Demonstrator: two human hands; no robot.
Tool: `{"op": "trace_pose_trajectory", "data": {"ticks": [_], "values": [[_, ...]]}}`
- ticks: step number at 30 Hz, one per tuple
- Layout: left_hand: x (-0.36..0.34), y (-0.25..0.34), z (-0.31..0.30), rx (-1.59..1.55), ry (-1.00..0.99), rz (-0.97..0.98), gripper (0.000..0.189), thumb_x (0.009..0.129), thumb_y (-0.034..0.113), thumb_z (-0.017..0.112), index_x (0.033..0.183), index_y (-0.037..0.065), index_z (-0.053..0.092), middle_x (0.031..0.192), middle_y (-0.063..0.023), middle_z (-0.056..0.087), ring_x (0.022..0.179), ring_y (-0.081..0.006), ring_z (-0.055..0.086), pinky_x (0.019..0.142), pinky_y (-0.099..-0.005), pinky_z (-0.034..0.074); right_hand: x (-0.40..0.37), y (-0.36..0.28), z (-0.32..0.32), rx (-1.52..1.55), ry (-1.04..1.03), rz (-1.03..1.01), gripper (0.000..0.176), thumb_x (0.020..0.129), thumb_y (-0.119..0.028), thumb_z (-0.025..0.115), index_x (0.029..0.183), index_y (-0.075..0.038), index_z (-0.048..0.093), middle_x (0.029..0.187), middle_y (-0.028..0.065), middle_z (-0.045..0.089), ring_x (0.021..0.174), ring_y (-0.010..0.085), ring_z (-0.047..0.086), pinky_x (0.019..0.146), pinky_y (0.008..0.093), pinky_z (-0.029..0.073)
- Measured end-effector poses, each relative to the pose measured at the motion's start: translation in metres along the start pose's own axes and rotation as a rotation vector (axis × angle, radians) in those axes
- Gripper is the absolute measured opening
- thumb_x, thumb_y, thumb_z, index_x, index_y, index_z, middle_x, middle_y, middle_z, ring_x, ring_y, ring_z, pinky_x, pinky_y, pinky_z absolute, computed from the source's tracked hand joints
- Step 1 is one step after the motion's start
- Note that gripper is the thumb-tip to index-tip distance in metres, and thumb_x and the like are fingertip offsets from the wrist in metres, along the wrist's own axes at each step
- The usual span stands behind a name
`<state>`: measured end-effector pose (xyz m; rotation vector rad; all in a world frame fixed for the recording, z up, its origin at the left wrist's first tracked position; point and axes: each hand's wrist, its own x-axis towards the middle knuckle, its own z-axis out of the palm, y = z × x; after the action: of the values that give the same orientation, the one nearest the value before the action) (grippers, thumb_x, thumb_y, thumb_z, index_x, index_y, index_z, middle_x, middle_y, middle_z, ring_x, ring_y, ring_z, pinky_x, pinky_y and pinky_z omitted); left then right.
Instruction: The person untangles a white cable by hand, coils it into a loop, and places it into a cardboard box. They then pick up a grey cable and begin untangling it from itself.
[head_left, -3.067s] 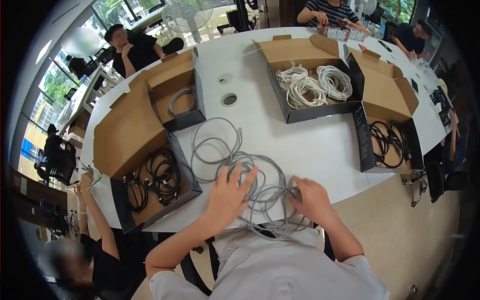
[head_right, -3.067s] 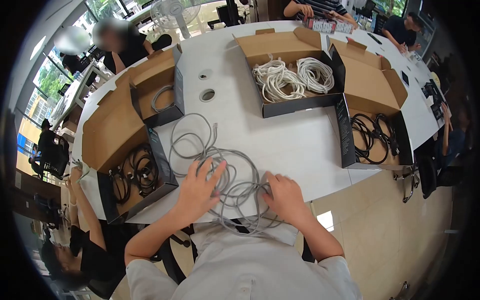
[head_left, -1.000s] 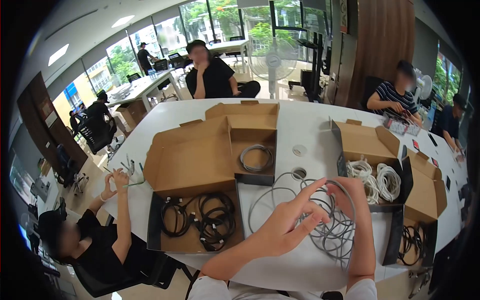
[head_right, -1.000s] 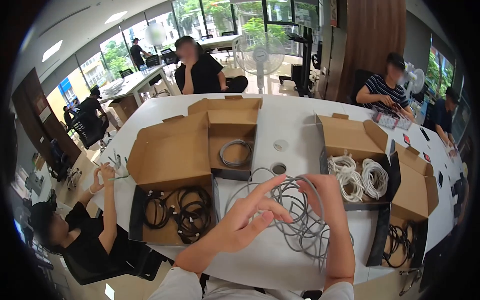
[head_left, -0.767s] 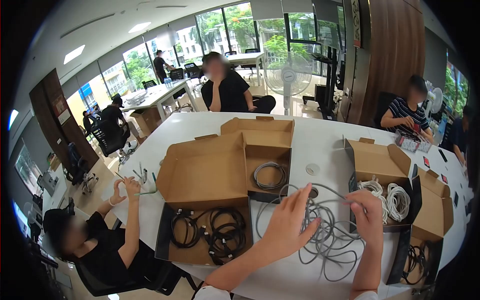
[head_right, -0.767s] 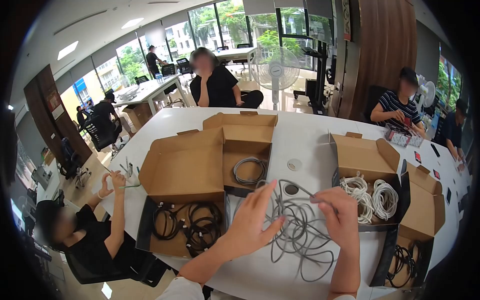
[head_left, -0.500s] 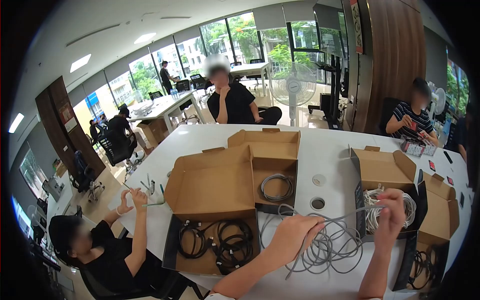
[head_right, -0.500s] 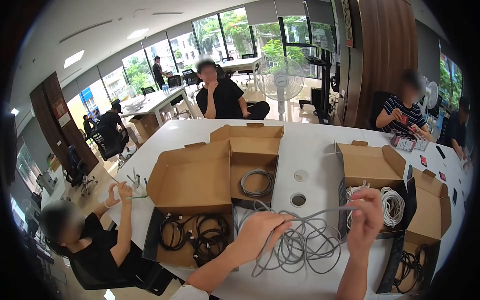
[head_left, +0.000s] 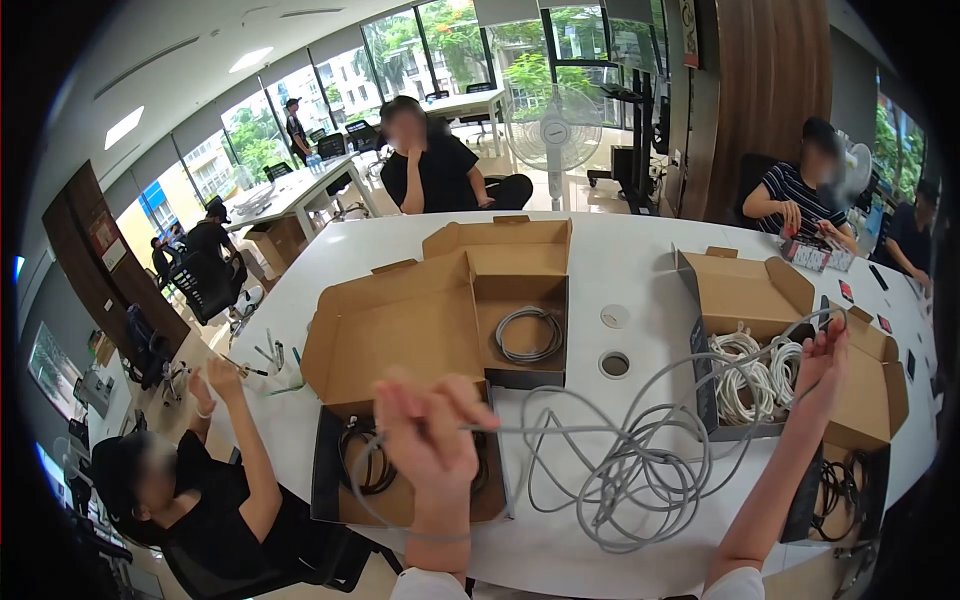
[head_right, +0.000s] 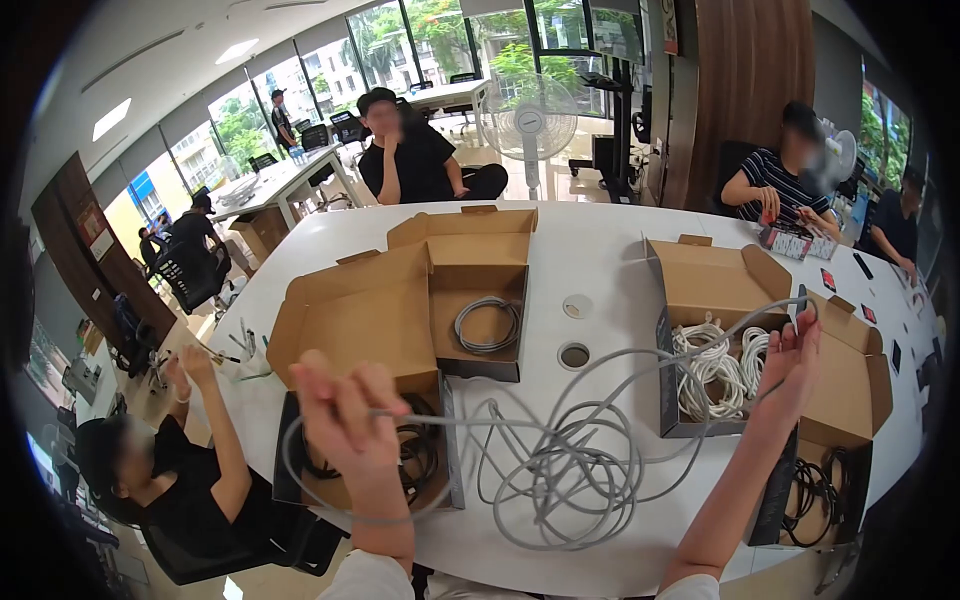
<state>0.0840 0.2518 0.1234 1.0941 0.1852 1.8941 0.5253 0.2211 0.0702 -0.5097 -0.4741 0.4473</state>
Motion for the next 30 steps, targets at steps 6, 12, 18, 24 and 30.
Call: {"op": "trace_pose_trajectory", "data": {"ticks": [6,12,18,24,30], "values": [[0.004,0.013,-0.022,0.043,-0.275,-0.066,0.029,0.098,0.035,0.039,0.087,0.011,0.05,0.044,-0.0002,0.04,0.04,-0.0187,0.048,0.048,-0.0266,0.038,-0.024,0.005,0.038,-0.133,-0.09,0.108,0.019,0.095,-0.022,0.054,0.102,-0.006,0.06,0.093,0.0002,0.061,0.077,0.0079,0.05,0.07,0.0247,0.041],[-0.005,-0.002,0.012,0.912,-1.28,-0.245,0.052,0.073,0.008,0.069,0.122,0.006,0.05,0.092,-0.0117,0.057,0.08,-0.0262,0.058,0.068,-0.0337,0.047,-0.069,-0.016,0.077,-0.597,-0.899,0.22,0.018,0.092,-0.013,0.051,0.088,0.001,0.062,0.082,0.0047,0.06,0.066,0.01,0.053,0.063,0.0252,0.041],[0.001,-0.002,0.001,0.76,-1.473,-0.448,0.072,0.071,0.006,0.068,0.137,0.005,0.038,0.124,-0.0151,0.049,0.1,-0.0287,0.054,0.082,-0.0351,0.046,-0.079,-0.028,0.079,-0.407,-0.756,0.371,0.022,0.095,-0.015,0.047,0.086,0.001,0.058,0.07,0.0022,0.055,0.046,0.0053,0.042,0.045,0.0203,0.032],[-0.004,-0.024,0.008,0.662,-1.483,-0.488,0.075,0.073,-0.001,0.057,0.143,0.003,0.029,0.133,-0.0173,0.044,0.1,-0.0282,0.057,0.083,-0.0345,0.048,-0.082,-0.026,0.091,-0.144,-0.38,0.14,0.025,0.098,-0.023,0.048,0.091,-0.001,0.056,0.07,0.0006,0.052,0.046,0.0042,0.032,0.046,0.021,0.027],[-0.013,-0.044,0.008,0.456,-1.457,-0.804,0.064,0.079,-0.001,0.045,0.142,0.002,0.031,0.128,-0.0173,0.053,0.079,-0.0251,0.067,0.073,-0.0314,0.052,-0.079,-0.026,0.087,0.015,-0.211,0.084,0.021,0.097,-0.022,0.049,0.093,-0.002,0.057,0.08,0.0006,0.057,0.054,0.0042,0.031,0.048,0.0201,0.027]]}}
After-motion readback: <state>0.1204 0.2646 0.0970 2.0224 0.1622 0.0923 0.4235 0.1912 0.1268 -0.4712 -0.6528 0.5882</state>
